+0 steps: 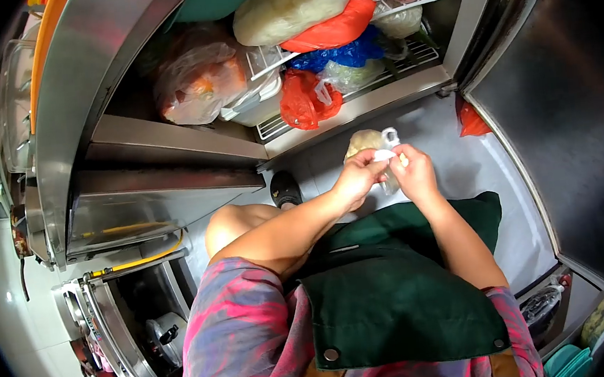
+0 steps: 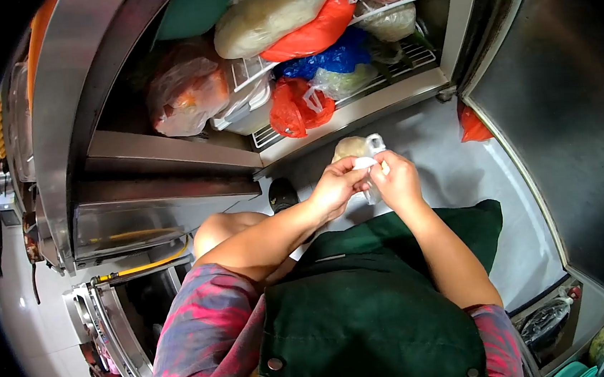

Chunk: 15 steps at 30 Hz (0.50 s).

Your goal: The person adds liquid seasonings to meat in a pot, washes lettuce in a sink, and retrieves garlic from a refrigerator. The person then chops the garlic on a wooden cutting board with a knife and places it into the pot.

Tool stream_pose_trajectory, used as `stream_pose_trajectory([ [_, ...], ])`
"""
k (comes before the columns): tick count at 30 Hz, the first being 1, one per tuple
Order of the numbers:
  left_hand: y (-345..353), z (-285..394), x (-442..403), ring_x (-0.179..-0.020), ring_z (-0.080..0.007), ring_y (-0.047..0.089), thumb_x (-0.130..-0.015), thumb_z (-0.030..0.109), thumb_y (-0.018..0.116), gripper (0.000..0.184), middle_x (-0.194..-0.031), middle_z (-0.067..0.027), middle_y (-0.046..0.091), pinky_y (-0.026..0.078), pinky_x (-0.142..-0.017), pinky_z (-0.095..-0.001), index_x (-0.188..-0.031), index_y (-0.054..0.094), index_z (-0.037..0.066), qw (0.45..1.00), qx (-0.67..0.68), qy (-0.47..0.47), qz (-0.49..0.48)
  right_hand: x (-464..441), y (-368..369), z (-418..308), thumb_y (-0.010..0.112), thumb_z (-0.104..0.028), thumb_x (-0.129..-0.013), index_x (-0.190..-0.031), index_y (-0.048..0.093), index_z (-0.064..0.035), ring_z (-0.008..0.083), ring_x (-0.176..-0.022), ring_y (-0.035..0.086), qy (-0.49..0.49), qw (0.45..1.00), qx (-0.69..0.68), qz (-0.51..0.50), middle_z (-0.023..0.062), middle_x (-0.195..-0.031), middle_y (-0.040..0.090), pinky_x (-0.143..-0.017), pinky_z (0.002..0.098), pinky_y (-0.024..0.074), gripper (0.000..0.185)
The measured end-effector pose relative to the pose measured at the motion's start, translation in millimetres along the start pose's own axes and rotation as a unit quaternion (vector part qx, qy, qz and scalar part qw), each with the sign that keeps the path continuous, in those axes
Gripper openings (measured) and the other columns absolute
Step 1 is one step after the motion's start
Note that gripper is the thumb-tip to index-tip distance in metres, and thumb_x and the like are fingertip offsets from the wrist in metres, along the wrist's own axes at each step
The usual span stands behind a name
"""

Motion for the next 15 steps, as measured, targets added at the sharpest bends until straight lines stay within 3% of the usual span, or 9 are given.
stream_pose_trajectory([
  [2,4.4,-6.9,0.0,-0.07,-0.0091,0.051,-0.084,0.011,0.052,0.009,-0.079,-0.0009,0.054,0.045,-0.066,-0.0241,-0.09,0.054,0.004,0.986,0.041,-0.076,-0.14,0.7,1.2,8.9,0.057,-0.011,-0.072,-0.081,0.059,-0.0011,0.0306,-0.067,0.058,0.04,0.997,-0.05,-0.032,0.0169,-0.072,0.059,-0.062,0.0346,0.046,0.013],
  [3,7.0,-4.2,4.9,-0.072,-0.0089,0.049,-0.084,0.014,0.054,0.012,-0.078,0.0002,0.053,0.043,-0.07,-0.0235,-0.092,0.054,0.005,0.978,0.062,-0.124,-0.154,3.1,3.9,15.2,0.057,-0.011,-0.073,-0.082,0.059,-0.001,0.0292,-0.067,0.059,0.08,0.989,-0.104,-0.068,0.0164,-0.073,0.06,-0.062,0.0337,0.0459,0.014],
  [6,11.3,-10.1,13.1,-0.073,-0.0106,0.05,-0.083,0.016,0.056,0.014,-0.081,-0.001,0.054,0.043,-0.071,-0.0238,-0.093,0.054,0.007,0.952,0.14,-0.216,-0.164,8.6,-5.3,3.4,0.058,-0.012,-0.075,-0.085,0.06,-0.0017,0.018,-0.066,0.058,0.004,0.994,-0.05,-0.096,0.016,-0.075,0.06,-0.062,0.0296,0.0447,0.014],
  [7,17.1,-8.8,15.5,-0.078,-0.0157,0.053,-0.082,0.015,0.055,0.015,-0.086,-0.0053,0.055,0.045,-0.075,-0.0285,-0.094,0.053,0.005,0.938,0.189,-0.231,-0.174,10.0,-13.7,1.8,0.058,-0.013,-0.078,-0.086,0.061,-0.003,0.0131,-0.063,0.056,-0.016,0.995,-0.057,-0.078,0.0094,-0.071,0.06,-0.061,0.0267,0.0444,0.013],
  [8,24.0,-2.5,16.2,-0.078,-0.0157,0.053,-0.082,0.015,0.055,0.015,-0.086,-0.0053,0.055,0.045,-0.075,-0.0285,-0.094,0.053,0.005,0.938,0.184,-0.232,-0.182,11.3,-22.6,0.1,0.058,-0.013,-0.078,-0.086,0.061,-0.003,0.0131,-0.063,0.056,-0.017,0.996,-0.055,-0.068,0.0094,-0.071,0.06,-0.061,0.0267,0.0444,0.013],
  [11,37.6,26.5,8.2,-0.089,-0.0268,0.054,-0.081,0.01,0.051,0.022,-0.093,-0.0153,0.055,0.044,-0.085,-0.0387,-0.099,0.049,-0.003,0.914,0.287,-0.211,-0.195,12.7,-71.4,3.6,0.055,-0.017,-0.083,-0.092,0.061,-0.0034,0.0054,-0.052,0.045,0.092,0.966,-0.212,0.113,-0.0018,-0.062,0.051,-0.048,0.0195,0.0369,0.017],
  [12,46.1,53.1,7.8,-0.088,-0.0265,0.054,-0.079,0.011,0.052,0.027,-0.094,-0.0154,0.055,0.045,-0.083,-0.0374,-0.1,0.049,-0.005,0.912,0.301,-0.181,-0.21,12.0,-87.6,4.8,0.053,-0.018,-0.084,-0.094,0.061,-0.0031,0.0029,-0.049,0.041,0.109,0.945,-0.269,0.147,-0.0045,-0.06,0.047,-0.044,0.0172,0.0326,0.019],
  [15,72.7,148.1,-9.3,-0.092,-0.0269,0.052,-0.077,0.014,0.051,0.03,-0.099,-0.0148,0.054,0.042,-0.085,-0.0363,-0.102,0.048,-0.002,0.912,0.282,0.031,-0.296,9.2,-117.3,6.8,0.051,-0.019,-0.085,-0.099,0.057,-0.0014,0.0025,-0.043,0.033,0.124,0.903,-0.371,0.177,-0.0044,-0.057,0.043,-0.038,0.0175,0.0249,0.023],
])
Point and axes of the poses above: each hand's wrist, its own x-axis away from the middle knuckle, its own y-axis out of the palm, z = x × y, the point moved 5 cm from there along -x, towards the middle knuckle
